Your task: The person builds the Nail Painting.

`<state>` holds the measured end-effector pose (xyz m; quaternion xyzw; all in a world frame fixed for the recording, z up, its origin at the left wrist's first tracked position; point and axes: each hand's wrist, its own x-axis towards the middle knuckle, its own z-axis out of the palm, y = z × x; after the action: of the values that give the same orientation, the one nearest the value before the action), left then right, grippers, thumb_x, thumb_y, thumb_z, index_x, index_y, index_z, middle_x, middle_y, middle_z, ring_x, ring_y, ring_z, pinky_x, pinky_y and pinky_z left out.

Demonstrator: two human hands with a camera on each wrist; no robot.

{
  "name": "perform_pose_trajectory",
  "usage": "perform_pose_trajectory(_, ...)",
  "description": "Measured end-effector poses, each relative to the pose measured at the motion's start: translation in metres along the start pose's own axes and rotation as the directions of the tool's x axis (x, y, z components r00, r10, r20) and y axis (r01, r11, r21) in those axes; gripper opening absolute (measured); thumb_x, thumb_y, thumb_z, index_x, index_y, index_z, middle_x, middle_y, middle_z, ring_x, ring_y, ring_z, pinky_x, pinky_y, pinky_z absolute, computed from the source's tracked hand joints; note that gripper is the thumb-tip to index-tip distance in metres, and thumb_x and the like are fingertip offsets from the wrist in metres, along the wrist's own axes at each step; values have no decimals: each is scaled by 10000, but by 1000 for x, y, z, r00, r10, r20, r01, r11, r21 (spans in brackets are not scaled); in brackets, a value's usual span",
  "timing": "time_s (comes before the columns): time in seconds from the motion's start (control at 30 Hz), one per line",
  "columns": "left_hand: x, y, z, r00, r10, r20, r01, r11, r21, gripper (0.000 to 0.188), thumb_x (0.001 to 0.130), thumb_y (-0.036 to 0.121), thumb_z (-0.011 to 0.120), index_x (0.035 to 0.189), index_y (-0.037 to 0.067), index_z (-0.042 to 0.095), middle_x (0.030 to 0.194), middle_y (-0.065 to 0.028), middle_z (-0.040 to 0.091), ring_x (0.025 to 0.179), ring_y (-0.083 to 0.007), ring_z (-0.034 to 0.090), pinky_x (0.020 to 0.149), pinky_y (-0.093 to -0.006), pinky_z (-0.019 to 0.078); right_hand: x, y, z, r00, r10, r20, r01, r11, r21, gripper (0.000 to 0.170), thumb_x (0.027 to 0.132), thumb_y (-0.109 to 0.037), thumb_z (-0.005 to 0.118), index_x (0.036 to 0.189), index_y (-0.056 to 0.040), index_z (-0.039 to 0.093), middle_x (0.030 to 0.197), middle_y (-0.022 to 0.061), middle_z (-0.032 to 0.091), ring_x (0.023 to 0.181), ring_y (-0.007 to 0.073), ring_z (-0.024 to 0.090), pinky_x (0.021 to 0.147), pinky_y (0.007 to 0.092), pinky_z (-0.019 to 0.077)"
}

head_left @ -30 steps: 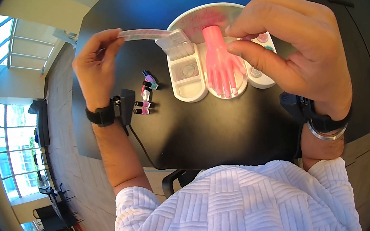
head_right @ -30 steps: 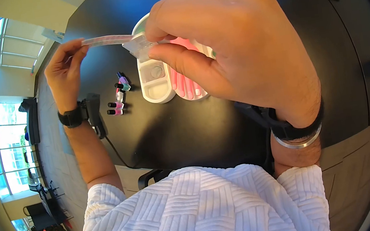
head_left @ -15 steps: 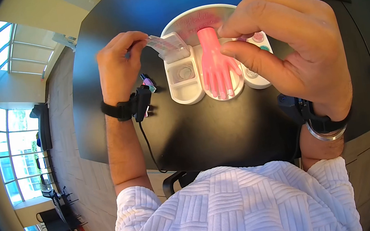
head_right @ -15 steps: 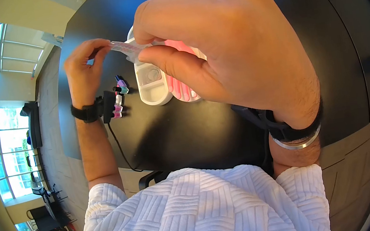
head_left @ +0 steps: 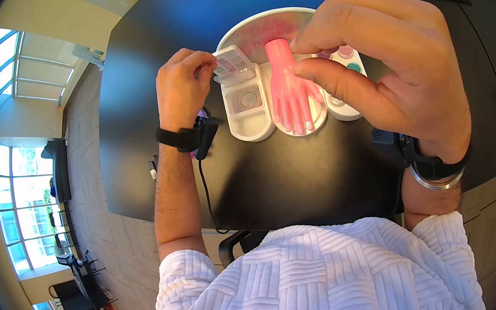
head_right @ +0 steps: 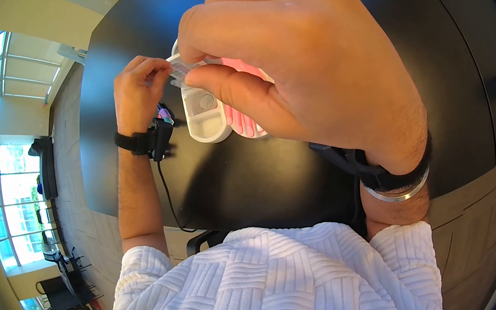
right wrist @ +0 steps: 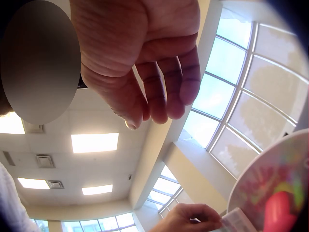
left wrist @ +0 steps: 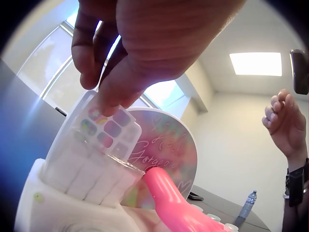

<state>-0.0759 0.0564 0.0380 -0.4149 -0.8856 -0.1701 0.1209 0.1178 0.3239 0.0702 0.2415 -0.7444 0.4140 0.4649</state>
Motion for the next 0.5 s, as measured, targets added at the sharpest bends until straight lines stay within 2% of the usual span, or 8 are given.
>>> perform_pose_trajectory(0.07,-1,1,-3,1000,-3,-6,3,1000,-3,138,897,24,827,1034,36,826,954,-90,767,791,-228,751,739,-339,616,8,8,-19,964,-83,253,126,979,-160,183,816,-12,893,934,16,756,843,110,742,705,217,697,620,299,530)
perform_pose_trajectory(0.13,-2,4,-8,1000,-6,-16,6,1000,-3,149,888,48,838,1036,63,836,961,-81,771,770,-247,743,730,-349,611,10,2,-17,970,-68,233,105,983,-147,183,816,-10,891,937,16,757,847,111,743,709,218,699,625,300,533)
perform_pose_trajectory(0.2,-9,9,-18,996,-44,-76,37,996,-82,175,888,59,854,1062,53,835,1013,-85,782,773,-229,741,723,-345,609,12,-8,-11,981,-32,194,57,991,-124,183,814,-4,887,943,17,759,854,114,746,718,219,703,635,301,539)
perform_pose_trajectory(0.27,-17,10,-32,994,-85,-74,77,992,-104,178,891,64,858,1066,43,831,1029,-87,786,778,-217,742,722,-345,609,13,-15,-7,988,7,157,8,996,-94,184,813,1,882,950,17,760,862,117,748,727,220,706,645,303,545)
perform_pose_trajectory(0.4,-46,0,-55,980,-191,-64,182,976,-116,192,915,81,868,1088,21,813,1035,-70,787,815,-162,744,717,-310,586,10,-14,-1,983,-6,183,25,994,-103,186,812,10,878,953,21,757,860,118,743,728,222,701,644,303,540)
perform_pose_trajectory(0.47,-62,-7,-62,965,-256,-51,251,963,-99,215,923,105,881,1106,20,807,1029,-55,785,826,-145,735,722,-288,571,0,-12,11,1000,17,20,-17,1000,-8,185,811,20,873,946,29,748,852,117,735,724,229,694,644,305,535)
perform_pose_trajectory(0.5,-70,-10,-64,963,-265,-54,259,961,-98,215,923,105,881,1106,20,807,1029,-55,785,826,-145,735,722,-288,571,0,-15,13,1000,14,25,-14,1000,0,185,811,20,873,946,29,748,852,117,735,724,229,694,644,305,535)
